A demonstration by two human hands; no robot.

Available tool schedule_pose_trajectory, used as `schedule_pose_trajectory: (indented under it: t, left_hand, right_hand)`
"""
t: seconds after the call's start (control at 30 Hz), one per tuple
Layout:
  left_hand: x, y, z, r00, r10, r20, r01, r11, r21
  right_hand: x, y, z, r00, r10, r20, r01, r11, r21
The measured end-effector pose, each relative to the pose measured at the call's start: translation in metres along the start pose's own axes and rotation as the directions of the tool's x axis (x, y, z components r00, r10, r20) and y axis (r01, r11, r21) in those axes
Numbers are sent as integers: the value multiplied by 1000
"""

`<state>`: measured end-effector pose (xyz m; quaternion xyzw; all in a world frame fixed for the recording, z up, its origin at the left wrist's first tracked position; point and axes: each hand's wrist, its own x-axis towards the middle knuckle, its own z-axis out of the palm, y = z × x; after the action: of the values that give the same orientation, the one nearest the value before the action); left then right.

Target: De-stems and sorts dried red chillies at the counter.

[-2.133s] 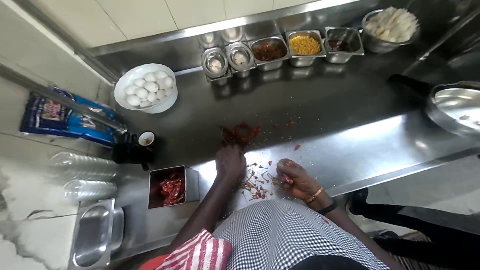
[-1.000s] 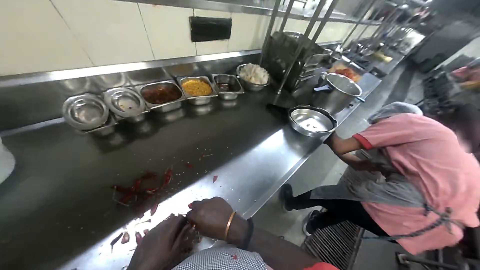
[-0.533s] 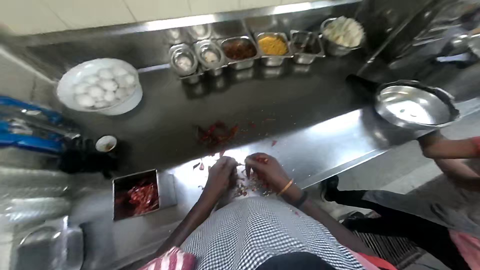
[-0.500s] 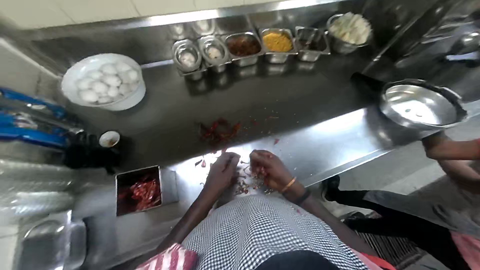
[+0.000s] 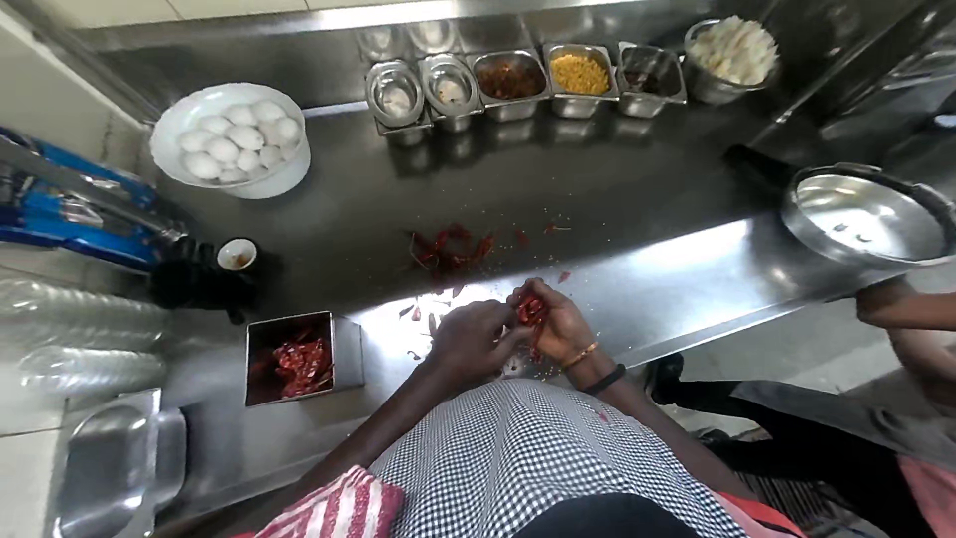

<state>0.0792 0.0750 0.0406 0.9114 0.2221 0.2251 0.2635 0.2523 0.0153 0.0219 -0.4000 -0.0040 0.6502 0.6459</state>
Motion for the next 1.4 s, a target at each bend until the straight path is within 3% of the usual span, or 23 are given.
schedule_pose_trajectory:
  t: [0.17,0.27,0.33,0.4,0.47,0.53,0.6,0.67,0.7,0.73,0.8,0.9,0.97,1.03,1.1,1.17,1.2,1.23,1.27,1.3,1.33,1.37,1.4]
  left_hand:
    - [6,9,3,960,-130,247,140,990,-24]
    - [5,5,3,915,-228,333,300,936,-185]
    - [1,3,-1,880,-271,391,415,838,-353]
    - [-7,1,-3,852,-323,411,506,707,-494]
    - [-11,-1,-9,843,-363,397,528,704,-476]
    - [-12,-3,-14,868,-352,350,453,850,-269]
    - [-14,-6,-17,912,-288,293,305,952,-12]
    - [-16,-11,-17,946,-191,261,165,979,118]
    - [-15,-11,-16,953,-154,262,122,983,136]
    - [-14,-11,-14,964,-108,243,77,988,136]
    - [-11,-12,-6,978,-45,203,18,991,135]
    - [-11,-11,-4,959,-90,268,51,988,148]
    - [-13,-14,-6,943,-104,316,70,991,117]
    - [-16,-19,-4,960,-83,267,73,996,47]
    - [-19,-20,2,972,-156,178,174,981,-90]
    - [-22,-16,7,930,-336,148,366,872,-326]
    - [-23,-14,10,883,-442,156,458,742,-491]
    - [-22,-11,13,824,-533,191,509,549,-663]
    - [-19,-10,15,784,-576,233,496,356,-792]
    - [-18,-10,17,774,-577,260,452,215,-866]
    - [-18,-8,15,773,-580,258,421,165,-892]
    - [-19,-5,10,761,-607,227,425,202,-882]
    - [-21,1,3,750,-637,176,467,323,-823]
  right_hand:
    - [2,4,6,998,-62,-8,63,997,51]
    - [2,0,9,998,-56,-42,61,990,129]
    - [5,-7,4,993,-77,-93,91,983,159]
    - [7,-15,-6,983,-130,-131,139,988,64]
    - [1,-24,-11,960,-238,-146,203,954,-220]
    - [-27,-34,-10,939,-343,-19,260,744,-616]
    - [-54,-41,-2,916,-334,223,336,335,-880]
    - [-57,-38,8,872,-180,455,433,-151,-889]
    - [-50,-32,10,864,-98,494,432,-360,-827]
    - [-43,-25,9,863,-36,503,425,-486,-764]
    - [-37,-19,8,871,27,490,417,-567,-710]
    - [-40,-24,19,904,110,414,404,-542,-737]
    - [-40,-23,17,884,111,455,437,-543,-717]
    - [-40,-20,13,845,56,532,476,-533,-700]
    - [-40,-19,14,816,-3,578,483,-544,-686]
    - [-39,-16,16,794,-48,607,486,-550,-680]
    - [-37,-14,17,789,-75,609,491,-520,-699]
    - [-37,-13,17,799,-117,590,491,-440,-752]
    - [-38,-13,16,824,-180,537,478,-290,-829]
    - [-40,-12,16,858,-246,451,452,-55,-890]
    - [-43,-12,17,903,-269,335,399,236,-886]
    - [-44,-10,18,948,-238,213,309,524,-794]
    - [-38,-7,12,981,-146,128,194,756,-625]
